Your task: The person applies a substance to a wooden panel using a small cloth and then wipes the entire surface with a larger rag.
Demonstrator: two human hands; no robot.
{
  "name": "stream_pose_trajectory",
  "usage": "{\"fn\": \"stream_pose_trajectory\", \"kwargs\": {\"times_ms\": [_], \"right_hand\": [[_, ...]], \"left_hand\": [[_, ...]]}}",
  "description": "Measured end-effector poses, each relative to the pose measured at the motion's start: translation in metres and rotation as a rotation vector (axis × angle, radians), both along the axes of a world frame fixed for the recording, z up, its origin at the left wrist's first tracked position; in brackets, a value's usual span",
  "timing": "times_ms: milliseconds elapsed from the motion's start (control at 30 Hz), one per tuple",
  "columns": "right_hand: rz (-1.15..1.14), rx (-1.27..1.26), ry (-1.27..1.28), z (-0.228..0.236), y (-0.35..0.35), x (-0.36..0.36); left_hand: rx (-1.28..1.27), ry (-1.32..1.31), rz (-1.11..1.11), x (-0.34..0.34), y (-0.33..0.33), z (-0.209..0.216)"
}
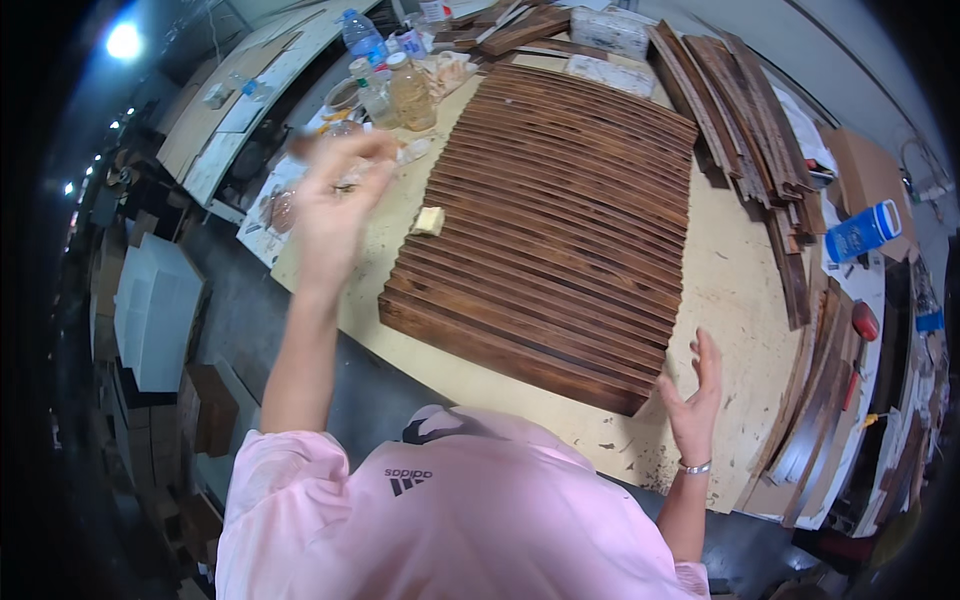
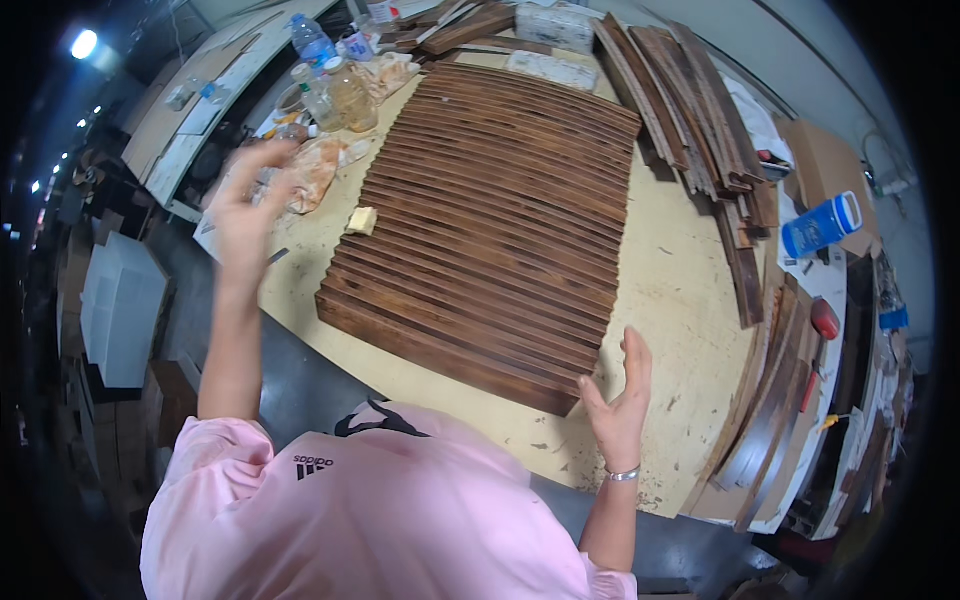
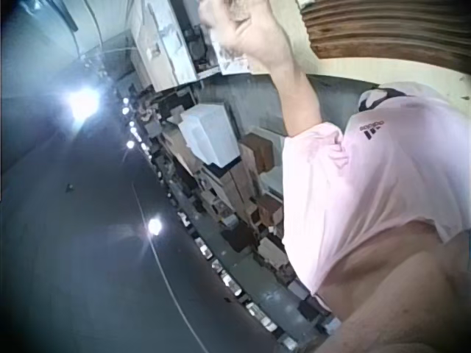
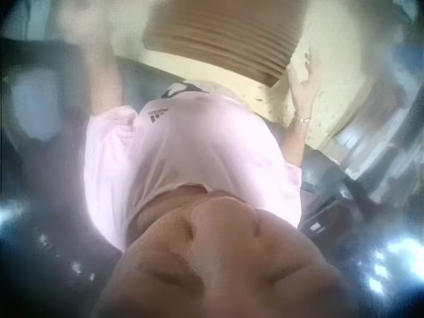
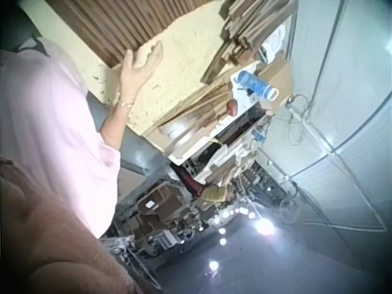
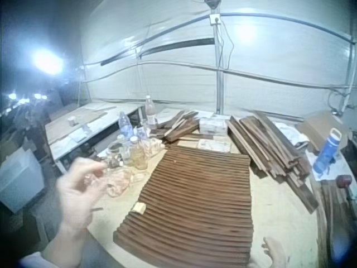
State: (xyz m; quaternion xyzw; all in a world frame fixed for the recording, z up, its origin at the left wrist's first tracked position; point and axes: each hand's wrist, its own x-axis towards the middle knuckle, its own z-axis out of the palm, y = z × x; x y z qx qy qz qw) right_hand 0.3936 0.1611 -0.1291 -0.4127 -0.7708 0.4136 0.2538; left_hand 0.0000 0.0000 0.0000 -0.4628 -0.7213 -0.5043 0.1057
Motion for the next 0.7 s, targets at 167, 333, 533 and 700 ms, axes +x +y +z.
{"fn": "stream_pose_trajectory", "kwargs": {"times_ms": [167,333,533,700], "right_hand": [[0.002,-0.128,-0.043,-0.102,-0.021,0.02],[-0.014,-0.123,-0.076,-0.112,-0.041,0.014],[-0.098,-0.045,-0.063,-0.121,-0.043,0.007],[-0.122,0.066,-0.076,-0.123,-0.042,0.007]], "left_hand": [[-0.525,-0.048,0.281,-0.07,-0.038,-0.158],[-0.725,0.077,0.469,-0.049,0.001,-0.176],[-0.708,0.054,0.442,-0.029,0.023,-0.168],[-0.46,0.324,-0.174,0.032,0.106,-0.151]]}}
